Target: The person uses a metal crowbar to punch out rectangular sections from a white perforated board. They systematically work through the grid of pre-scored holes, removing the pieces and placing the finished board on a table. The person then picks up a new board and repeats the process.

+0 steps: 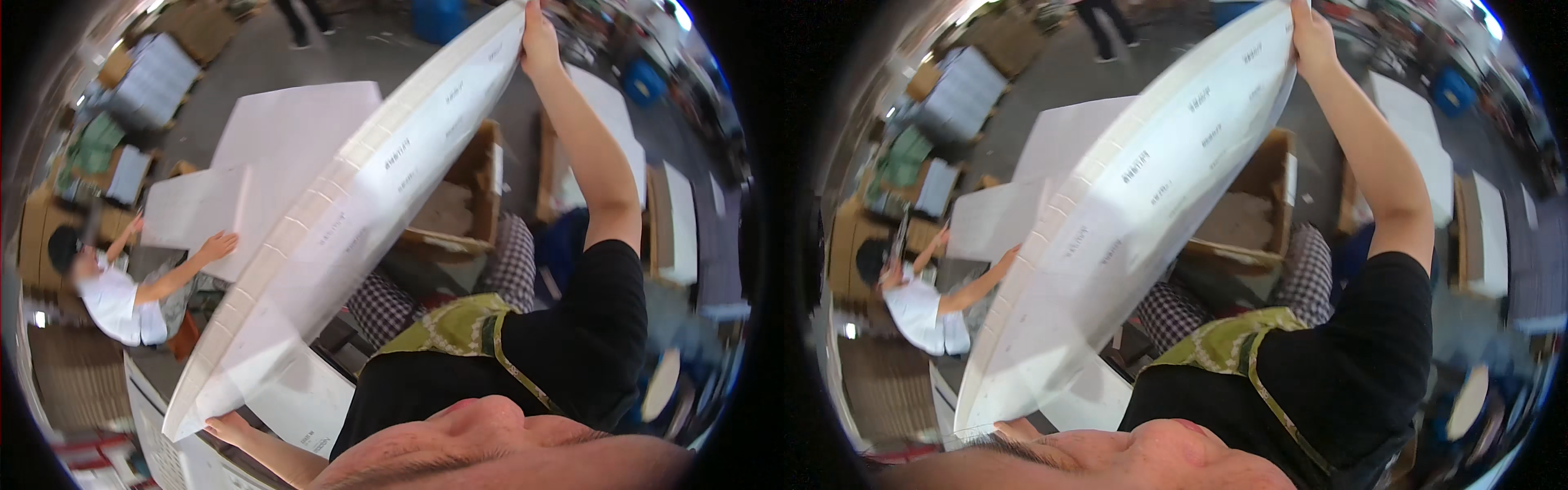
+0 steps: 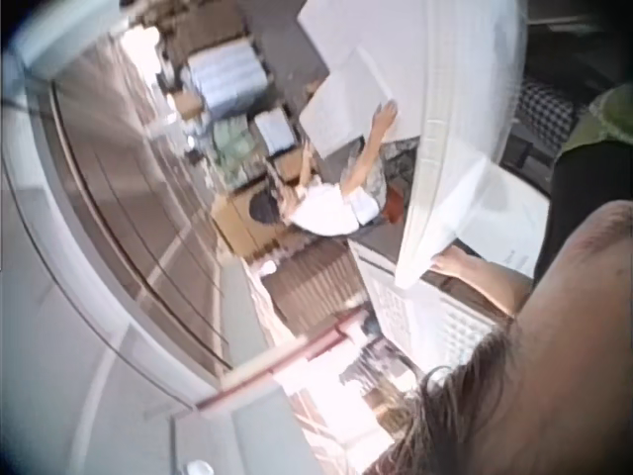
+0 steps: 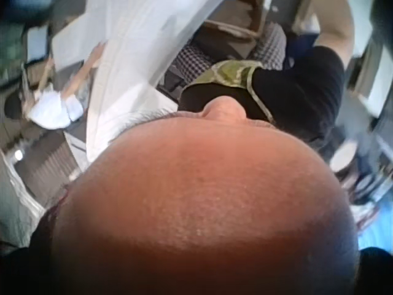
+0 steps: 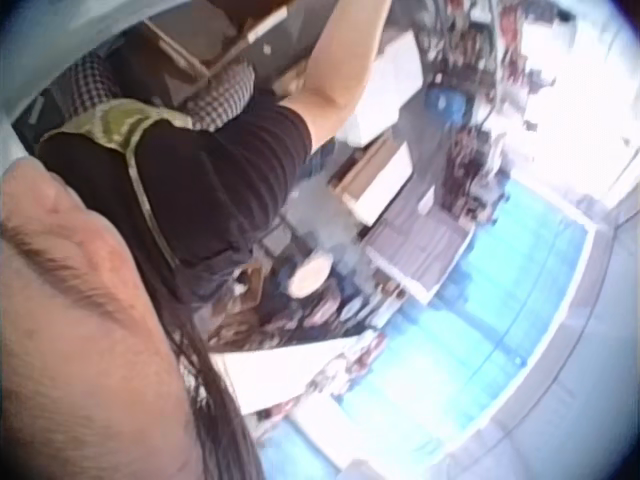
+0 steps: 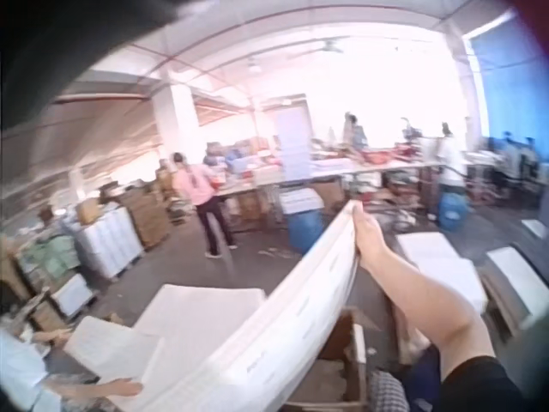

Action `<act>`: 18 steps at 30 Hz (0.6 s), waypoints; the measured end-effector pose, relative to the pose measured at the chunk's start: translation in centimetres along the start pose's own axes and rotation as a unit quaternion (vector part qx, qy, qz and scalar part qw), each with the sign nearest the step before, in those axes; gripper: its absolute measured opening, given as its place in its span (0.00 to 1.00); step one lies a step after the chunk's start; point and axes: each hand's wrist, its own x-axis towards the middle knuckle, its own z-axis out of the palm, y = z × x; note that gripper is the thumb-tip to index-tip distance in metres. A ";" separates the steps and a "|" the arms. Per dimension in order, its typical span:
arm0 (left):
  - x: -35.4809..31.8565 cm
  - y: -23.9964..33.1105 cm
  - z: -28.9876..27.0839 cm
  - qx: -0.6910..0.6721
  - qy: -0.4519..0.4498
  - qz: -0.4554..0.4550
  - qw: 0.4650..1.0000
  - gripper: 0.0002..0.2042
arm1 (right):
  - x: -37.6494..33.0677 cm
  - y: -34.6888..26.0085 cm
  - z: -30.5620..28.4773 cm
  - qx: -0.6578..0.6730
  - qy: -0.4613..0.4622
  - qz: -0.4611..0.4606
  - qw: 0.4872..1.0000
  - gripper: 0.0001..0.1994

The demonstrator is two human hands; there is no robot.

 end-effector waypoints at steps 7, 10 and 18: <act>6.0 -6.5 14.8 -0.048 -0.287 -0.041 0.956 0.35 | -9.4 -12.3 -20.0 -0.024 0.225 -0.089 0.970 0.25; 6.3 -9.9 20.1 -0.080 -0.363 -0.076 0.925 0.32 | -15.1 -14.7 -27.1 -0.058 0.236 -0.112 0.963 0.24; 3.6 -16.1 25.5 -0.009 -0.322 -0.140 0.936 0.24 | -26.9 -10.9 -39.2 -0.077 0.355 -0.033 0.931 0.20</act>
